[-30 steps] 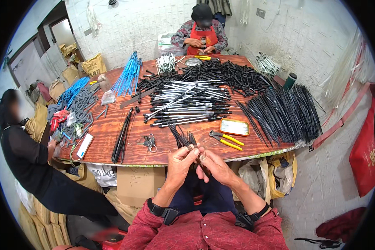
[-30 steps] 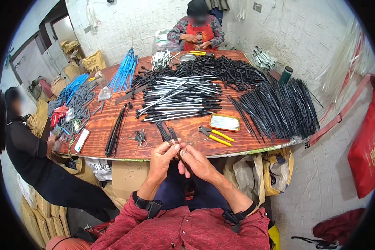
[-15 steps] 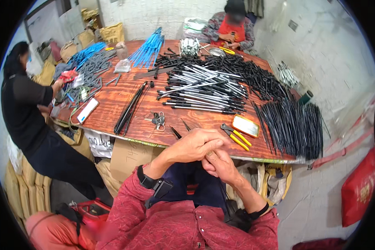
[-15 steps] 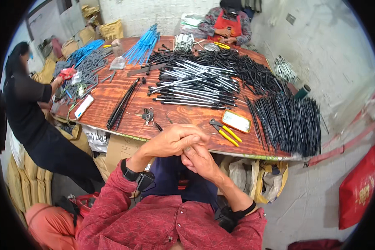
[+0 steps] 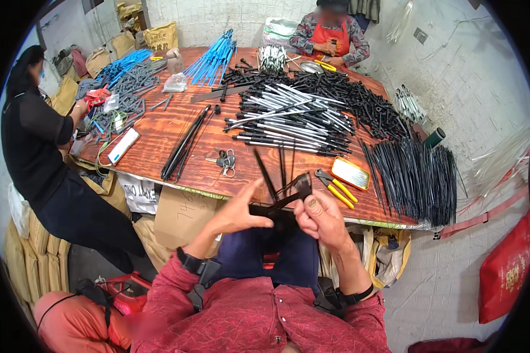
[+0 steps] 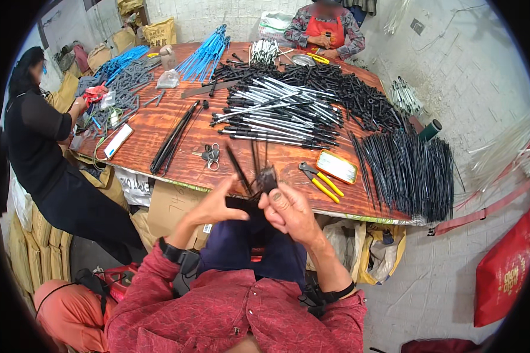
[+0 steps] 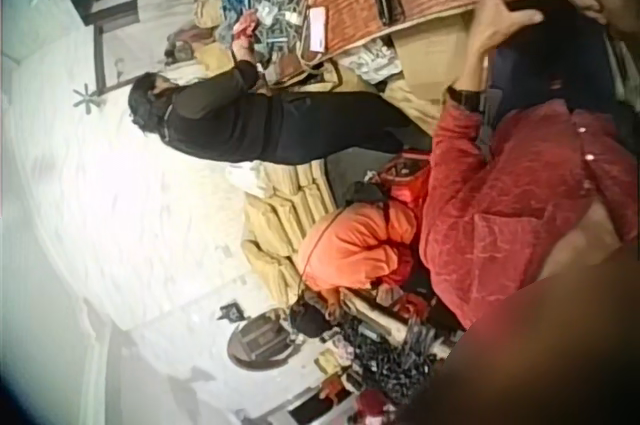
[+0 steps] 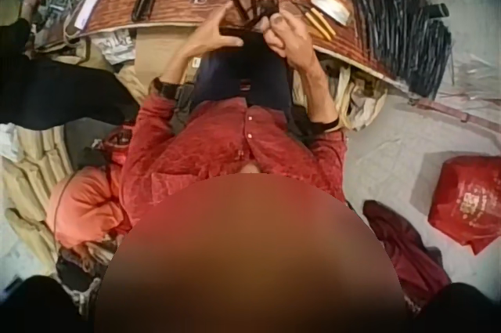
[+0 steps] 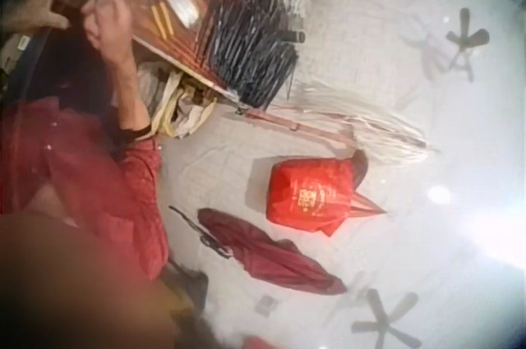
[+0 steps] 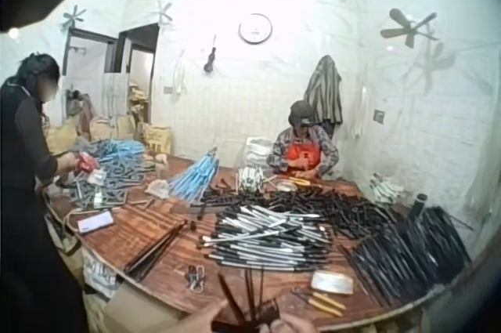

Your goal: Trimming the excess material from bundles of black cables using a pair of hand-held cutters.

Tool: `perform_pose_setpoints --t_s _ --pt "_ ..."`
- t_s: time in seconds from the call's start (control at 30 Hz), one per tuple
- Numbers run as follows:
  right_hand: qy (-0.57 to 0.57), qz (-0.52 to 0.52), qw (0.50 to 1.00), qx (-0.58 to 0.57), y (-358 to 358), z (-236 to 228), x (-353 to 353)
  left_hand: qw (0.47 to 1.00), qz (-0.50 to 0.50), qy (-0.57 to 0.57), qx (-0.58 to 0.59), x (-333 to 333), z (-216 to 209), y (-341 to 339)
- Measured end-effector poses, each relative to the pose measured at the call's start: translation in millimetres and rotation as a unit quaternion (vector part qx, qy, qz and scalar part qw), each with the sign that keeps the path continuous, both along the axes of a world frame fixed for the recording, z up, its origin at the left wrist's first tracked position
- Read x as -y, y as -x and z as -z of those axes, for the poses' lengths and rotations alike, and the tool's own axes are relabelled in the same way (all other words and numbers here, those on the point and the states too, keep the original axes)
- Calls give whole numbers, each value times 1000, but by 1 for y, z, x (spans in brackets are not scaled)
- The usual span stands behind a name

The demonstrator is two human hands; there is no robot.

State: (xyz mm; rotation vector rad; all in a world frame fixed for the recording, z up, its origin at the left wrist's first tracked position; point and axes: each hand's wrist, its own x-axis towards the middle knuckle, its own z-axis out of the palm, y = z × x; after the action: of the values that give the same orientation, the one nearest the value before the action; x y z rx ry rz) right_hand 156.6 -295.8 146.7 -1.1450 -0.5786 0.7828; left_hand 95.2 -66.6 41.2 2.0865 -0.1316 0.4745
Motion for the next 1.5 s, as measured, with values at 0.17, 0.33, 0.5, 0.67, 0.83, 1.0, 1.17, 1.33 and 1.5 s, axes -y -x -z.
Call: perform_pose_setpoints --t_s 0.17,0.33,0.5,0.67,0.83,1.0,1.17,1.33,1.5 --pt "-17 -7 1000 -3 7 -1 5 978 166 126 12 56 -29 -23" --pt "-43 59 996 57 17 6 12 971 139 -194 -37 31 -37 -83" --pt "-24 191 977 97 15 70 -4 974 164 -152 -29 24 -15 -105" --pt "-14 168 980 104 31 92 10 917 323 93 -214 23 13 -72" --pt "-44 175 981 77 29 102 13 926 336 149 -85 6 21 -69" --pt "-23 162 982 93 39 108 11 879 364 264 -161 14 9 -70" --pt "48 104 978 177 41 121 4 891 348 215 -198 10 -4 -80" --pt "67 92 977 179 45 140 -2 871 352 206 -274 8 -14 -85" --pt "58 105 977 174 42 162 -5 924 319 139 -159 9 17 -100"
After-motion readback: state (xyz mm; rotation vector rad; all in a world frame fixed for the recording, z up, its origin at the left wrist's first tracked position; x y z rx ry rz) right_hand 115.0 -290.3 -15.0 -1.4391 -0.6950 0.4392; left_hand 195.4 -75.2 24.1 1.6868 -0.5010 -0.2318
